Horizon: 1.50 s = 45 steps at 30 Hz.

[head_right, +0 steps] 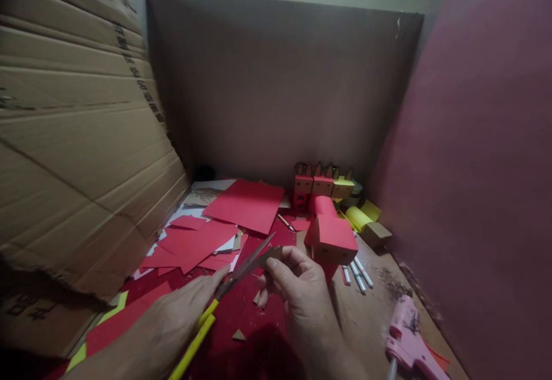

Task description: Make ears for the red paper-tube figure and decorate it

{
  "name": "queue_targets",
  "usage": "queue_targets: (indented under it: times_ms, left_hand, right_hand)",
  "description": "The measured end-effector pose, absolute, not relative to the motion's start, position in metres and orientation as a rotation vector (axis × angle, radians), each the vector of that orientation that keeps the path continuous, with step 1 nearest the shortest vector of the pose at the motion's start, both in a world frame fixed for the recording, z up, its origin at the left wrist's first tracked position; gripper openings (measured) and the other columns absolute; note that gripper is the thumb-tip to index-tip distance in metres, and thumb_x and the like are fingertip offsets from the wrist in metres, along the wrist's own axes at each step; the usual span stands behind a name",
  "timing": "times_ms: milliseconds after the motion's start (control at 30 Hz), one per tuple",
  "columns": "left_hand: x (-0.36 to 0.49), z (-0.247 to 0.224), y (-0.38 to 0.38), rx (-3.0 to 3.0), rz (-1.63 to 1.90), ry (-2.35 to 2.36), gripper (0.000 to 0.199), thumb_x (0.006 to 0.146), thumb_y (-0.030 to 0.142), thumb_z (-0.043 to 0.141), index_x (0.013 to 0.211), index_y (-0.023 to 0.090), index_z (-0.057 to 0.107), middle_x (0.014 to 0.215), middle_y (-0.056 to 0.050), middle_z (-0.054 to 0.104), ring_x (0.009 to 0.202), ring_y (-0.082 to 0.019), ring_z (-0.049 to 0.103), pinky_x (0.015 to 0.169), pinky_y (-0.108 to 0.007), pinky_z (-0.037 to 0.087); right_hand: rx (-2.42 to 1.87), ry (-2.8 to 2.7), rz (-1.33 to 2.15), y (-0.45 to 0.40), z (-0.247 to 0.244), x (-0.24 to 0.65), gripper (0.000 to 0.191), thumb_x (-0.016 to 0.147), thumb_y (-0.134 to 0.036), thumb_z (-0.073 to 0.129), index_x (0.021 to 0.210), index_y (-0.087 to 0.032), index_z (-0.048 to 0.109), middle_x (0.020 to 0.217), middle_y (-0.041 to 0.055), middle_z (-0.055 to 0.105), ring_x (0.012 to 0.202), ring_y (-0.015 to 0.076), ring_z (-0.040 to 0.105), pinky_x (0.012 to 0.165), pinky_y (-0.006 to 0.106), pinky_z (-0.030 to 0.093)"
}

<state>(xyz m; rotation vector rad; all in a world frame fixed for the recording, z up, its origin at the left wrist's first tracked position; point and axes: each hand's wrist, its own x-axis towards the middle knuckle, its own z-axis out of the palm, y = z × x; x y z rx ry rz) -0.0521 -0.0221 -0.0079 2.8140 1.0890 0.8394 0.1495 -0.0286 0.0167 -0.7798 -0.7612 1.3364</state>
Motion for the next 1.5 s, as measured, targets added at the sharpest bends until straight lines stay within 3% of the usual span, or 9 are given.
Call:
queue_targets:
  times_ms: [133, 333, 600, 1000, 1267, 1500]
  left_hand:
    - [-0.049, -0.009, -0.023, 2.755, 0.766, 1.11, 0.046, 0.087, 0.018, 0.034, 0.133, 0.015, 0.041, 0.096, -0.011, 0.066, 0.085, -0.021, 0.063, 0.075, -0.034, 0.055]
    - [-0.046, -0.006, -0.026, 2.682, 0.633, 1.127, 0.041, 0.087, 0.016, 0.033, 0.125, 0.012, 0.048, 0.094, -0.012, 0.065, 0.081, -0.02, 0.062, 0.072, -0.033, 0.053]
    - [-0.046, -0.008, -0.027, 2.605, 0.626, 1.173, 0.036, 0.088, 0.018, 0.032, 0.116, 0.012, 0.054, 0.088, -0.011, 0.064, 0.078, -0.02, 0.061, 0.071, -0.032, 0.051]
    - [-0.047, -0.004, -0.028, 2.6, 0.473, 1.176, 0.038, 0.088, 0.018, 0.032, 0.12, 0.014, 0.052, 0.1, -0.013, 0.065, 0.087, -0.023, 0.062, 0.076, -0.038, 0.052]
    - [-0.049, -0.006, -0.028, 2.669, 0.419, 1.151, 0.041, 0.088, 0.02, 0.032, 0.126, 0.015, 0.048, 0.103, -0.013, 0.064, 0.089, -0.024, 0.062, 0.079, -0.039, 0.052]
    - [-0.051, -0.002, -0.026, 2.634, 0.449, 1.111, 0.035, 0.091, 0.023, 0.031, 0.117, 0.016, 0.052, 0.091, -0.01, 0.064, 0.083, -0.021, 0.062, 0.077, -0.034, 0.053]
  right_hand:
    - [-0.813, -0.868, 1.376, -0.029, 0.012, 0.15, 0.008, 0.073, -0.02, 0.073, 0.076, -0.016, 0.067, 0.06, -0.0022, 0.059, 0.052, 0.0084, 0.055, 0.049, 0.019, 0.047]
    - [-0.93, -0.917, 1.366, -0.032, 0.013, 0.149, 0.015, 0.069, -0.026, 0.073, 0.07, -0.014, 0.064, 0.057, -0.0012, 0.059, 0.043, 0.0077, 0.051, 0.036, 0.016, 0.037]
    - [-0.946, -0.907, 1.36, -0.032, 0.013, 0.148, 0.011, 0.069, -0.024, 0.072, 0.07, -0.015, 0.065, 0.06, -0.0016, 0.059, 0.045, 0.008, 0.053, 0.037, 0.016, 0.038]
    - [-0.902, -0.888, 1.424, -0.032, 0.008, 0.147, 0.011, 0.07, -0.022, 0.072, 0.073, -0.015, 0.064, 0.066, -0.0011, 0.06, 0.048, 0.0081, 0.053, 0.04, 0.018, 0.042]
    - [-0.918, -0.861, 1.421, -0.032, 0.005, 0.15, 0.01, 0.067, -0.018, 0.071, 0.069, -0.015, 0.061, 0.057, -0.0012, 0.059, 0.045, 0.0091, 0.053, 0.036, 0.017, 0.04]
    - [-0.893, -0.869, 1.429, -0.033, 0.006, 0.149, 0.007, 0.068, -0.013, 0.067, 0.069, -0.016, 0.061, 0.059, -0.0016, 0.058, 0.048, 0.0102, 0.055, 0.039, 0.019, 0.042]
